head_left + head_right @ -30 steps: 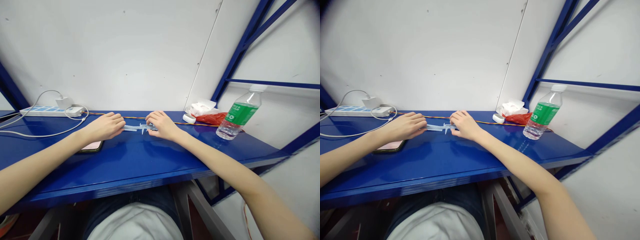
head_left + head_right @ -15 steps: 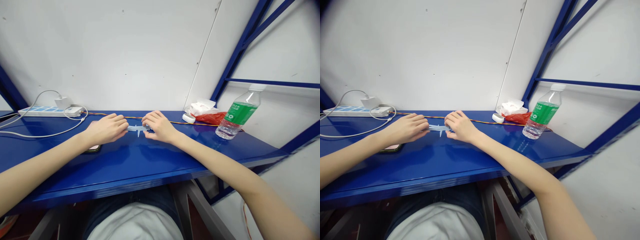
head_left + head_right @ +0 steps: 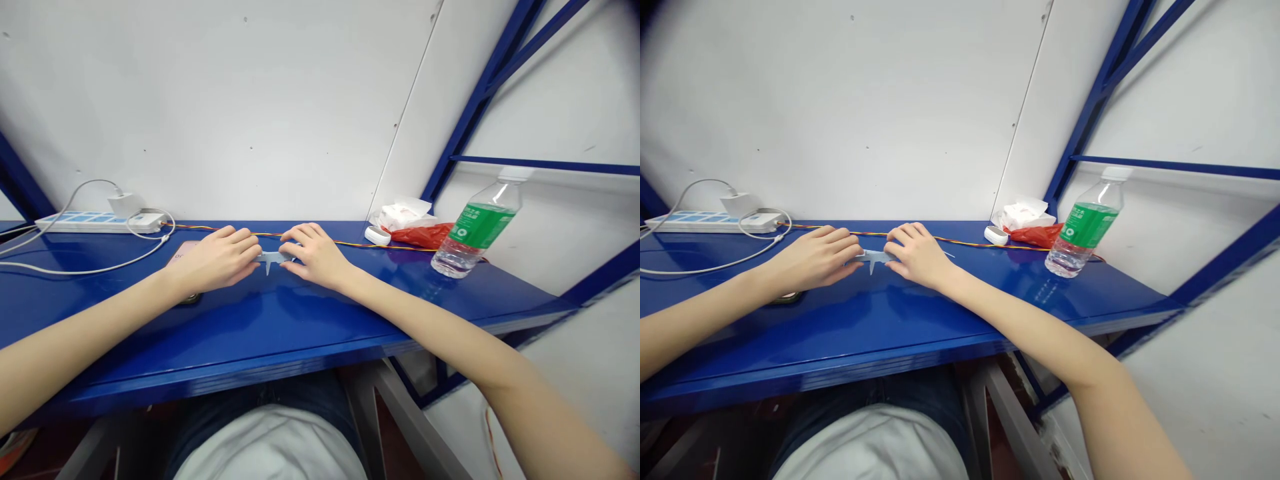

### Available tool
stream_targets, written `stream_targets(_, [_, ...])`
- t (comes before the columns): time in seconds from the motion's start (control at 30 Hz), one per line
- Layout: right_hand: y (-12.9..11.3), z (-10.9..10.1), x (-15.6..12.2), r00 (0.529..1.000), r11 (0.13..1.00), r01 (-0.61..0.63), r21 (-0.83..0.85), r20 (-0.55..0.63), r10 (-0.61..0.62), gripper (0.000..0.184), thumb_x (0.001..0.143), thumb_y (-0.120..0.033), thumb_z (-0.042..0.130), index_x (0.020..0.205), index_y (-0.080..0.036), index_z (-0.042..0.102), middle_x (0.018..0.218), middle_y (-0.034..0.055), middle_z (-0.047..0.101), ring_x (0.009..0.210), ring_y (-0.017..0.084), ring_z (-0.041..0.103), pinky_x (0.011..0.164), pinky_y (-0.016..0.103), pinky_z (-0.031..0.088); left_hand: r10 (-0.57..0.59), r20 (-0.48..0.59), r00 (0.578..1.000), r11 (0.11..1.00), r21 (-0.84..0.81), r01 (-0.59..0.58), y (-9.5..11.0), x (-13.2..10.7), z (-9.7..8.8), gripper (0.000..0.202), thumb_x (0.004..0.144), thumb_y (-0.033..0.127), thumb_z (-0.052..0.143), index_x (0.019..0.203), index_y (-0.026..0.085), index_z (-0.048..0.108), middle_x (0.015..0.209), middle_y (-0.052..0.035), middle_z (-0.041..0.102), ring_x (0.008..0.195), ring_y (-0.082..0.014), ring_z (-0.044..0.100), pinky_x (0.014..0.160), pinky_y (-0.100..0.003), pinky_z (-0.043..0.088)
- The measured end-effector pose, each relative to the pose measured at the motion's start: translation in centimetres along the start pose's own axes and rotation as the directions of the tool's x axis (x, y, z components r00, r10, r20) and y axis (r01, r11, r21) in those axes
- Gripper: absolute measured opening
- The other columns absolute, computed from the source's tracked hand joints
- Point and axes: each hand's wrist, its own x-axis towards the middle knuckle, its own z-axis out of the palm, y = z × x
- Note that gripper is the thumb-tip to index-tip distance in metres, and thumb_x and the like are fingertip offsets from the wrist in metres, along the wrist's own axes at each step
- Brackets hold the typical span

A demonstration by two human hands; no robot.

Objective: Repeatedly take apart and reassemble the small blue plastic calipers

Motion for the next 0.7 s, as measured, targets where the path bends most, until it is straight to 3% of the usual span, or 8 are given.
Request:
stream_targets(0.1, [0.7,0.1,-0.2,0.998,0.998,-0.065,-0.015,0.015,0.065,0.015,0.087,-0.031,0.059,0.093,-0.018,0.064,0.101,0.0082,0.063,0.099,0.022,0.051,0.088,0.035,0.036,-0.071,0.006,0.997,0.997,-0.008,0.071,-0.8,-0.3,0.0,0.023,0.089,0.033,0.047,0.088,0.017,0.063,0.086,-0.0099,0.065,0.083,-0.0237,0.057,0.070,-0.035,0.042])
stream_targets(0.23, [1.3,0.2,-0.3,0.990,0.990,-0.135,-0.033,0.025,0.136,0.014,0.087,-0.030,0.058,0.092,-0.019,0.065,0.097,0.0076,0.064,0.095,0.022,0.051,0.085,0.036,0.035,-0.125,0.025,0.992,0.991,-0.043,0.126,-1.2,-0.5,0.3,0.024,0.088,0.033,0.048,0.082,0.017,0.065,0.081,-0.0101,0.063,0.082,-0.0249,0.058,0.068,-0.035,0.042])
stream_targets(0.47, [0.0,0.0,0.1,0.998,0.998,-0.061,-0.015,0.001,0.061,0.016,0.088,-0.032,0.055,0.091,-0.019,0.065,0.098,0.0075,0.064,0.098,0.022,0.051,0.088,0.037,0.034,0.017,0.063,0.998,0.999,-0.042,-0.014,1.1,0.1,0.1,0.028,0.090,0.035,0.045,0.083,0.015,0.064,0.082,-0.0091,0.064,0.084,-0.0238,0.058,0.075,-0.036,0.045])
stream_targets(0.7, [-0.2,-0.1,0.2,1.000,0.999,-0.028,-0.025,0.005,0.028,0.015,0.088,-0.031,0.055,0.090,-0.019,0.065,0.097,0.0085,0.064,0.100,0.024,0.050,0.090,0.040,0.033,-0.191,0.073,0.979,0.972,-0.126,0.199,1.1,0.3,-0.1,0.026,0.090,0.032,0.041,0.095,0.015,0.061,0.091,-0.0101,0.063,0.087,-0.0246,0.058,0.074,-0.037,0.048])
